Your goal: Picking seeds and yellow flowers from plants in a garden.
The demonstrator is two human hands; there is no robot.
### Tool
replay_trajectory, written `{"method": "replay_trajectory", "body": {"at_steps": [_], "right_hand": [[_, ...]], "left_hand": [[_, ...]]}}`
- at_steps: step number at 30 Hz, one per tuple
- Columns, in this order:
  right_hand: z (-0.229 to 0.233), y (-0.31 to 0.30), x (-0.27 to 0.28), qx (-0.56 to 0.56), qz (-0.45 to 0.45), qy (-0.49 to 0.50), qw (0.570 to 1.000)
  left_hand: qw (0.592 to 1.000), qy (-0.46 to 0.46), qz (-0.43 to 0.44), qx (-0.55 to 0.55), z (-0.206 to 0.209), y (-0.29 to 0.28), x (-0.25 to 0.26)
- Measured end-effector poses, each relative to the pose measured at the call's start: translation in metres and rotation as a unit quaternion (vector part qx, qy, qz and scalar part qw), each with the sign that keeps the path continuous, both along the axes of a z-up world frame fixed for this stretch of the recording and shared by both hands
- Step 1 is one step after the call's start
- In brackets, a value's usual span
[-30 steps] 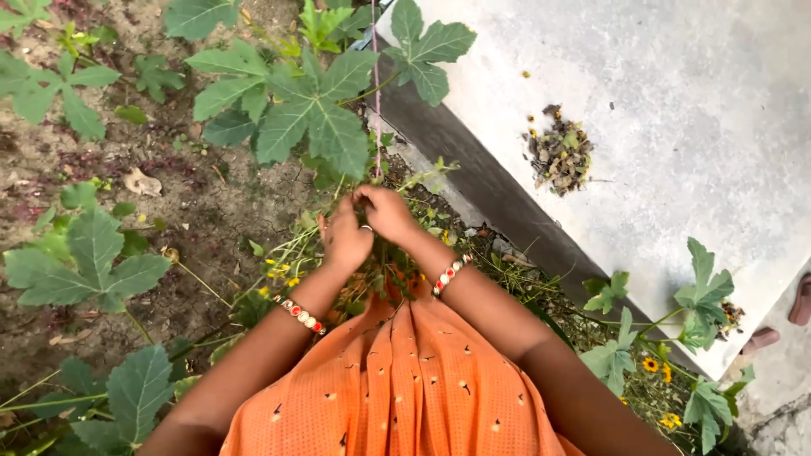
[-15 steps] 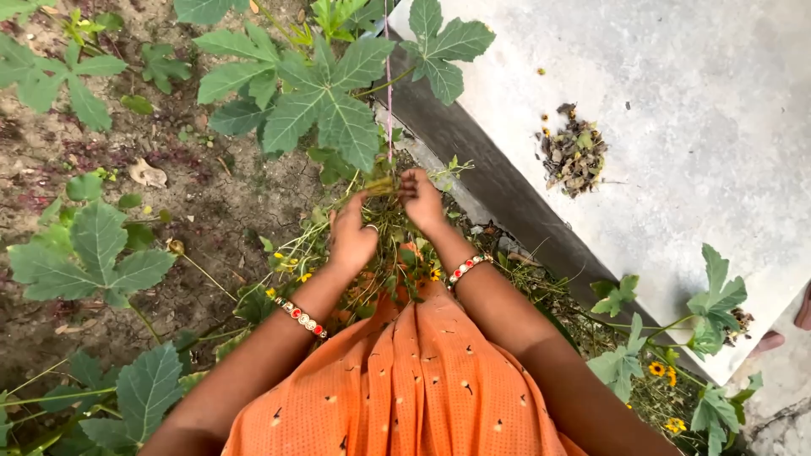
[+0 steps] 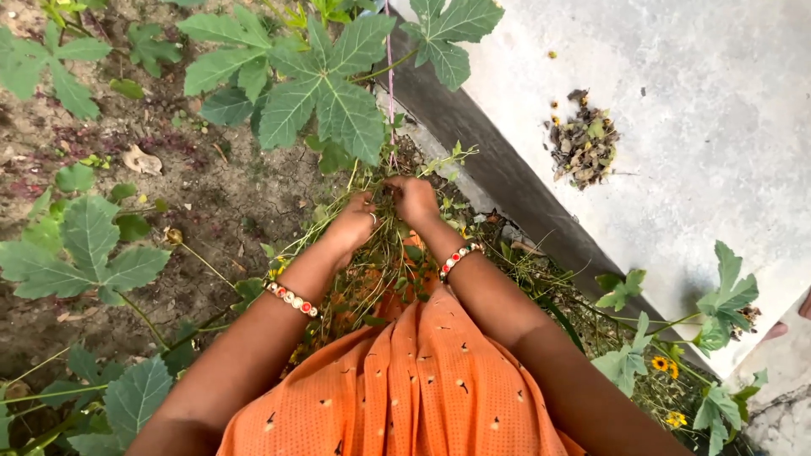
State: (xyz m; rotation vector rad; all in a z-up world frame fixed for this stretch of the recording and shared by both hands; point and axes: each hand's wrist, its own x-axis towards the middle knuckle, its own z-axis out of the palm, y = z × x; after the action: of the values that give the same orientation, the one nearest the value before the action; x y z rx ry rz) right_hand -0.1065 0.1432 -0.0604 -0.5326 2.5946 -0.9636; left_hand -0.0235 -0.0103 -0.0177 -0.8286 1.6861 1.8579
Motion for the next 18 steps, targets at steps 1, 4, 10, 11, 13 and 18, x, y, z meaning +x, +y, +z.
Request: {"method": "replay_trajectory", "body": {"at_steps": [1, 4, 10, 11, 13, 18], "right_hand": [[0.006, 0.0, 0.0, 0.0, 0.0, -0.002, 1.0], [0.03, -0.002, -0.005, 0.045, 0.048, -0.015, 0.998], [0.04, -0.022, -0.016, 0.239, 0.244, 0.046, 0.939], [0.039, -0.025, -0.019, 0.269, 0.256, 0.043, 0.927], [0.036, -0.027, -0.022, 0.297, 0.268, 0.039, 0.915], [0.016, -0.017, -0.024, 0.282, 0.199, 0.032, 0.938]], "left_hand": [[1.0, -0.002, 0.0, 0.0, 0.011, 0.0, -0.002], [0.997, -0.072, -0.017, 0.011, 0.026, 0.001, -0.008], [1.0, -0.026, 0.006, -0.008, -0.022, 0.012, 0.0], [1.0, -0.007, 0.003, -0.022, -0.029, 0.014, 0.002], [0.999, 0.01, -0.001, -0.036, -0.023, 0.015, 0.003], [0.996, -0.075, 0.049, 0.015, 0.018, 0.003, -0.011]]}}
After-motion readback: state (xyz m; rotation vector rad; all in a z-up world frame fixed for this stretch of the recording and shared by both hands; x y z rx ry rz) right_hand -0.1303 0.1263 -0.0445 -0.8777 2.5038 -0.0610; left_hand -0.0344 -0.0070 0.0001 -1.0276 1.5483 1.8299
